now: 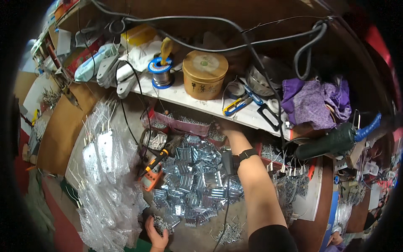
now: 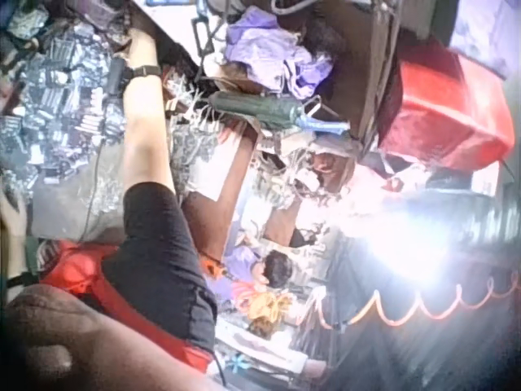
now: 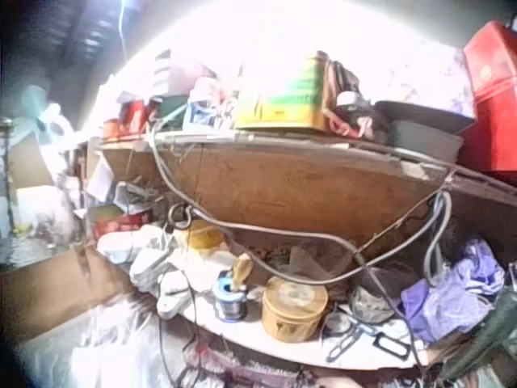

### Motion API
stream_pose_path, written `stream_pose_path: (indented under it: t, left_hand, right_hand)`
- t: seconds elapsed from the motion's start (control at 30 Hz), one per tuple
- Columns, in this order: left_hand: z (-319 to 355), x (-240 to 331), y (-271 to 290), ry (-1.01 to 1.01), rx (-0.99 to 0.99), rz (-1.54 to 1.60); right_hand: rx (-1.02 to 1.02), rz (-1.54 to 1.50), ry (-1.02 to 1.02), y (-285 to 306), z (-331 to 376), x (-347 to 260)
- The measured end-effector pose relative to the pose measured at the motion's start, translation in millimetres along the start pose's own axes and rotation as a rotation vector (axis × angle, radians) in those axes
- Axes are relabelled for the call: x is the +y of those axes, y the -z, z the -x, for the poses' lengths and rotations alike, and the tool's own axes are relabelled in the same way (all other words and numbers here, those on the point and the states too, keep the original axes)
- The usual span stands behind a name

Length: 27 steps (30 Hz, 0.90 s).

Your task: The recorder is assembling metal hardware components using pneumatic and manual tools at a workshop bench.

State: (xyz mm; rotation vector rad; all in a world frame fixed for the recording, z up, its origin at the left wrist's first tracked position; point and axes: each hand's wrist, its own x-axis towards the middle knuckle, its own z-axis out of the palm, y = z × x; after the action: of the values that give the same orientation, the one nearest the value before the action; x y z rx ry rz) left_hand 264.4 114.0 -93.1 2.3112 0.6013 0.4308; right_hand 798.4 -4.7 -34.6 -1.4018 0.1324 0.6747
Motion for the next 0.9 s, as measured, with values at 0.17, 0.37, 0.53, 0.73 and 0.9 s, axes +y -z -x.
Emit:
stream_pose_path:
  t: [0.17,0.37,0.53,0.73,0.9]
  left_hand:
    - [-7.2,2.8,-3.0,-0.039,-0.026,0.034]
    - [-8.1,10.0,-5.5,-0.097,0.013,0.092]
    - [-10.4,6.6,-1.5,-0.063,0.027,0.141]
    - [-9.3,9.2,8.4,-0.059,-0.027,0.242]
    - [-10.7,5.5,14.8,-0.031,-0.032,0.253]
  right_hand:
    - [0.008,-0.489,-0.046,36.5,20.1,-13.0]
    - [-0.481,-0.637,-0.126,7.4,154.7,-24.4]
    - [-0.301,-0.842,-0.331,-60.1,247.2,90.0]
    - [-0.269,-0.689,-0.504,-124.0,336.8,234.0]
    - [-0.023,-0.116,-0.297,-146.6,321.5,284.6]
